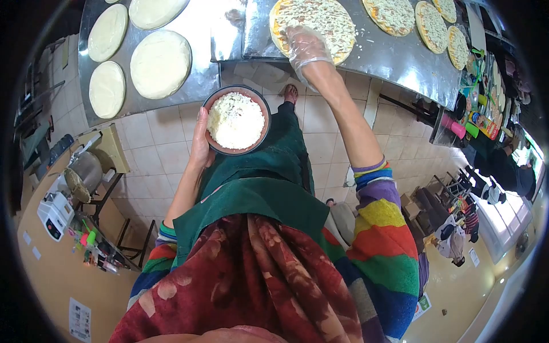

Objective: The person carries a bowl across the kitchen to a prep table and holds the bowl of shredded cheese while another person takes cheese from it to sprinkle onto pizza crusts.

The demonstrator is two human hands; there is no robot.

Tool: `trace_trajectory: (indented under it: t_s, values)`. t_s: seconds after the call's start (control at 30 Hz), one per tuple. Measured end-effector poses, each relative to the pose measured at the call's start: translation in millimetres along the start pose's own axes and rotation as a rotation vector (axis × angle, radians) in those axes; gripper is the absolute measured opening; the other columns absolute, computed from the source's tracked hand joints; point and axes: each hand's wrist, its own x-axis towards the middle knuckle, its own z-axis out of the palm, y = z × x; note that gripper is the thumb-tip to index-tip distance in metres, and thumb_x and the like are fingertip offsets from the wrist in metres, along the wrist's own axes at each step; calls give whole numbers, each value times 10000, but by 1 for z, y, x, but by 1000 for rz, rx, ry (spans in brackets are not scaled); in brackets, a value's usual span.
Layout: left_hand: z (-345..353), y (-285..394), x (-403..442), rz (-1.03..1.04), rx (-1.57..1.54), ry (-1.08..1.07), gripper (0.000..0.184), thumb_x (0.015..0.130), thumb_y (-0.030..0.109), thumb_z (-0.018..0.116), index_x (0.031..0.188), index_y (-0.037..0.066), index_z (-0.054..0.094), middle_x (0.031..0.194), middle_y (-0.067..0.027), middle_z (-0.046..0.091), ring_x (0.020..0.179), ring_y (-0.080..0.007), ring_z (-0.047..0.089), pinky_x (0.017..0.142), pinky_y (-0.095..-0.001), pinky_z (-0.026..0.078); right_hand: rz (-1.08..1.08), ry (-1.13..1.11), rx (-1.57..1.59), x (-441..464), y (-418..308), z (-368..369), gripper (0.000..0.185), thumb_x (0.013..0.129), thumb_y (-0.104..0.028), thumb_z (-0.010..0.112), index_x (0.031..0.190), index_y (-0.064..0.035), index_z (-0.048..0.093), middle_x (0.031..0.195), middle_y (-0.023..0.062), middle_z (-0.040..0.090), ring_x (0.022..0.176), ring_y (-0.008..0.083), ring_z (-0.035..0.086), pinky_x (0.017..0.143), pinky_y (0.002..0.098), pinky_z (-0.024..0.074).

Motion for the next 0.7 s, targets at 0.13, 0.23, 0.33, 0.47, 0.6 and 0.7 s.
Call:
trace_trajectory:
  t_s: [0.13,0.23,0.33,0.47,0.6,0.7]
  values:
    - [-3,0,0,3,1,14,545,973,456,434,1289,15,391,1243,-107,492,1180,-178,462,1013,-322,361,26,-25,-3,7,6,10,261,830,-43,544,1078,-63,624,1034,186,619,965,364,591,849,410,477]
    - [-3,1,-2,0,6,20,541,972,455,438,1289,19,393,1243,-104,491,1180,-177,462,1014,-321,359,-53,36,63,19,18,15,280,830,-49,550,1096,-79,634,1062,176,622,963,358,592,858,405,477]
    - [-3,1,-3,-4,5,18,540,972,453,440,1294,22,389,1247,-103,487,1182,-177,460,1016,-320,357,-116,108,72,25,23,20,286,819,-50,549,1088,-81,639,1058,181,622,969,354,590,868,403,477]
    - [-6,0,-2,6,1,17,551,971,458,440,1301,20,382,1256,-105,481,1185,-179,457,1018,-321,355,-37,20,-63,30,8,11,289,828,-75,558,1105,-89,638,1049,185,625,981,349,589,870,394,475]
    - [-5,2,-1,14,-8,1,562,970,462,439,1302,13,379,1259,-112,478,1189,-182,456,1020,-323,355,42,-27,-43,31,5,14,251,856,-123,567,1090,-93,652,1040,169,634,964,339,599,849,386,480]
    - [1,7,0,26,4,0,572,967,468,445,1299,6,380,1249,-117,481,1181,-185,458,1015,-322,355,118,36,156,21,-8,7,224,881,-183,585,1071,-100,669,1011,144,657,862,334,629,805,384,501]
